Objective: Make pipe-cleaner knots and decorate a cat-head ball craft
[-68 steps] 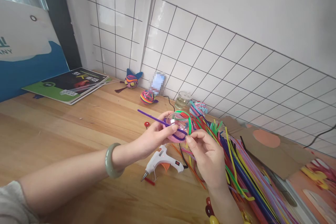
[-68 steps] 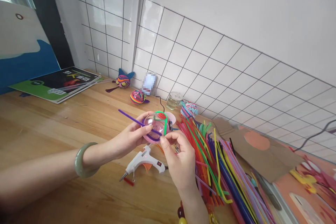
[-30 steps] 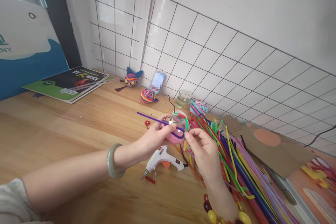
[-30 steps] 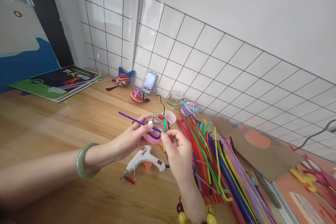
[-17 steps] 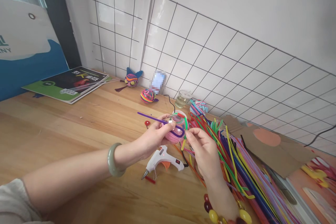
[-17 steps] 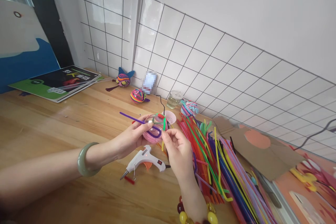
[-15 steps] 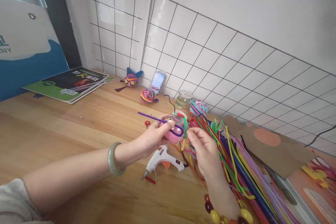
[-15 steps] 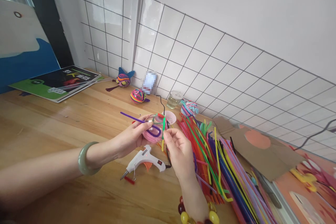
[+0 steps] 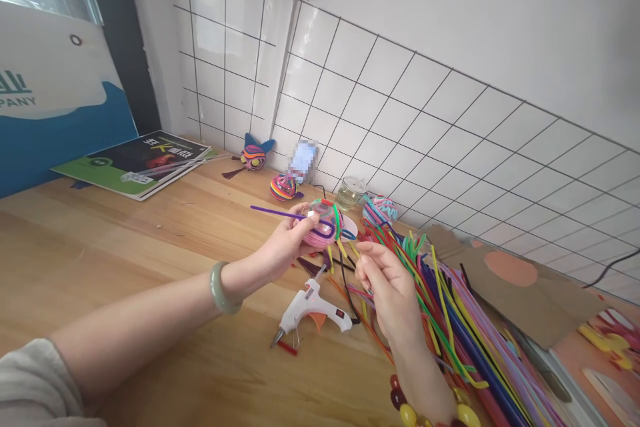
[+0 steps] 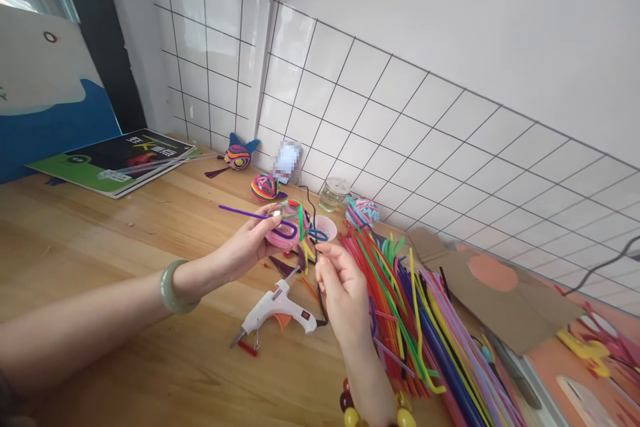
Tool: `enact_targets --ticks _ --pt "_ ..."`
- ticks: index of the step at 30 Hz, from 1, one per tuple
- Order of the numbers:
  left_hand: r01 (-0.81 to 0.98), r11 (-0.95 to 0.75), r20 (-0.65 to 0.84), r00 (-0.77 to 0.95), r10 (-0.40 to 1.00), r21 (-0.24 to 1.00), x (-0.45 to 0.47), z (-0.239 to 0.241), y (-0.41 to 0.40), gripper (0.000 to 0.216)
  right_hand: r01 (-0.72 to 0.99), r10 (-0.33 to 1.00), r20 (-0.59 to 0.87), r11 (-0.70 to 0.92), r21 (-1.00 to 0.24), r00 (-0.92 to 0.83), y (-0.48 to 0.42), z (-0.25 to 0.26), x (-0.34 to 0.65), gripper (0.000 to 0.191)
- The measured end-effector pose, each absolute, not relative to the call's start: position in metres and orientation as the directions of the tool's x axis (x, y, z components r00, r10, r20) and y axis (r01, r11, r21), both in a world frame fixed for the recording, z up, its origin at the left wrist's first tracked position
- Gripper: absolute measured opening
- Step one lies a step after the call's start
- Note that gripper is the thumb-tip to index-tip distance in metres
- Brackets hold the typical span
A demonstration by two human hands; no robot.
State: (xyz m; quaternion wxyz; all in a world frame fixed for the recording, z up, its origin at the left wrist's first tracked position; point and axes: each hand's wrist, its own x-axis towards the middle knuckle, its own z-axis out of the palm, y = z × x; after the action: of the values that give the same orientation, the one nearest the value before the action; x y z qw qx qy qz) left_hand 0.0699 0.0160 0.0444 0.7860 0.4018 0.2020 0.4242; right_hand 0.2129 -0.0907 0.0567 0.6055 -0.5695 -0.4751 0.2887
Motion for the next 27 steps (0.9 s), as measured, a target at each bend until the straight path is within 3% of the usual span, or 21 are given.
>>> enact_targets --ticks 4,8,13,17,27 --pt "-0.515 0.322 0.052 0.585 0.809 0.794 0.07 0.046 0.01 0.045 0.36 0.871 0.292 0.147 -0.921 0.394 -0.093 0.06 0.204 0.022" --pt "-0.513 0.341 0.045 0.6 0.798 0.788 0.071 0.046 0.002 0.045 0.434 0.806 0.376 0.167 -0.885 0.456 -0.091 0.06 0.199 0.041" --pt "-0.47 0.353 0.038 0.642 0.766 0.809 0.072 0.048 -0.009 0.052 0.356 0.818 0.38 0.232 -0.905 0.432 -0.088 0.058 0.2 0.049" --pt "-0.458 0.265 0.098 0.63 0.771 0.849 0.073 0.048 -0.013 0.056 0.255 0.853 0.318 0.227 -0.94 0.414 -0.089 0.057 0.199 0.054" --pt "-0.444 0.117 0.185 0.578 0.795 0.888 0.074 0.047 -0.017 0.057 0.162 0.88 0.298 0.254 -0.953 0.37 -0.09 0.06 0.199 0.05"
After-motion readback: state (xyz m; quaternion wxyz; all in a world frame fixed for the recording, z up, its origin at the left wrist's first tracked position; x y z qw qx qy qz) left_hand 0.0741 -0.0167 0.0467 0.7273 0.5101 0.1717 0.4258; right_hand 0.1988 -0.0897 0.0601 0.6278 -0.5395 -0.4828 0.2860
